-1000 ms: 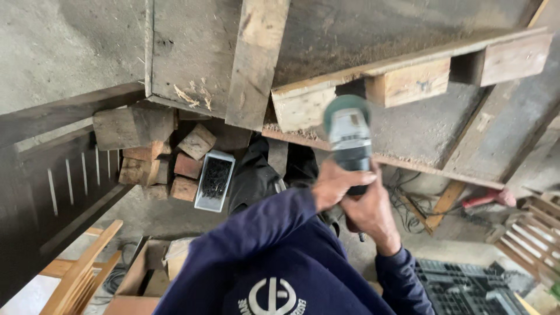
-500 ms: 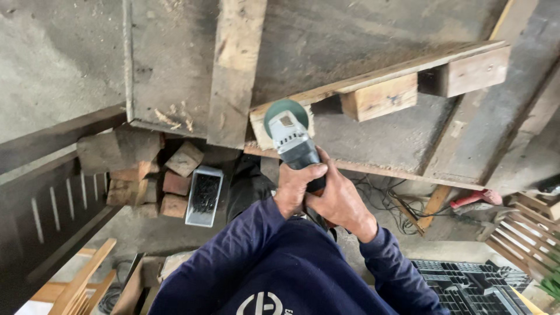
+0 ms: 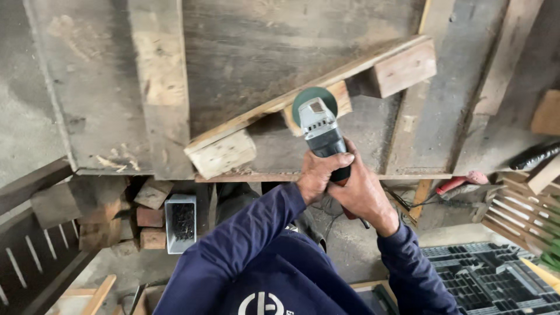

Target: The person uses an angle grinder to smooth the edges and surfaces of a wooden pallet. They hold the tool with both hands and move it along the wood, generating sparks and dust. The person repositions the pallet and continues grinding different sections.

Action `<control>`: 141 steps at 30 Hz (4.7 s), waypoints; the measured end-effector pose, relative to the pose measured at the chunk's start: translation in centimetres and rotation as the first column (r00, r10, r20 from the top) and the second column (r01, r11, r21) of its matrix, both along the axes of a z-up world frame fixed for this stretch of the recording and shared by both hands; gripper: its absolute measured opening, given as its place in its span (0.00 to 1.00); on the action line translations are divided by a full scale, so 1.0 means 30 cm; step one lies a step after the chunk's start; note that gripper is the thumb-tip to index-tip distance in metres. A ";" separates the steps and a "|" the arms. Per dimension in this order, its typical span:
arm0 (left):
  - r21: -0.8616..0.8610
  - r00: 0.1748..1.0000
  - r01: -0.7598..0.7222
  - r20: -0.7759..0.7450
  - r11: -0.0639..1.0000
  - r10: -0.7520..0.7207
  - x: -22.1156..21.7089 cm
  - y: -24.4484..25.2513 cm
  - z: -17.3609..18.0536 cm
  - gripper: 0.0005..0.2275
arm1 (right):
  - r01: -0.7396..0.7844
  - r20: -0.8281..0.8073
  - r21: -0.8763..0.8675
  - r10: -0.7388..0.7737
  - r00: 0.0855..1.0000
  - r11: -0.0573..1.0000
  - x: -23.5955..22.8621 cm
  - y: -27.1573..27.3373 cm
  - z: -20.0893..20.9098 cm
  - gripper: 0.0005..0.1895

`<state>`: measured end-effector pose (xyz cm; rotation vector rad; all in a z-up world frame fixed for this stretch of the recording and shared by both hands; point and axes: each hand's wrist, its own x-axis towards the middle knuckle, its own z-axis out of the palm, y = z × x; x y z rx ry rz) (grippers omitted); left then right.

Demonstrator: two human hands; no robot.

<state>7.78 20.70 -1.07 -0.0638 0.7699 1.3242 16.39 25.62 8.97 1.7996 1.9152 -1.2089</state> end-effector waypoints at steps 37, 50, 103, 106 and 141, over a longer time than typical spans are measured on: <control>0.300 0.848 0.504 -0.351 0.810 -0.398 0.134 -0.496 0.123 0.30 | 0.772 -0.713 -0.182 -0.622 0.323 0.609 0.334 -0.667 -0.118 0.34; 0.568 0.654 0.681 -0.756 0.462 -0.034 0.105 -0.474 0.166 0.36 | 0.825 -0.946 -0.230 -0.318 -0.065 0.516 0.321 -0.529 0.003 0.24; -0.301 -0.672 0.206 -0.735 0.931 -0.089 -0.300 0.488 -0.086 0.54 | 0.715 -0.751 -0.298 -0.618 0.233 0.632 0.480 0.223 -0.059 0.30; -0.620 -0.697 0.189 -0.631 0.762 -0.341 -0.282 0.489 -0.082 0.55 | 0.733 -0.728 -0.356 -0.664 0.171 0.579 0.420 0.239 -0.060 0.31; -0.324 -0.532 0.651 -0.840 0.687 0.108 -0.180 0.379 -0.066 0.49 | 0.879 -0.799 -0.310 -0.601 -0.034 0.362 0.561 -0.101 -0.062 0.30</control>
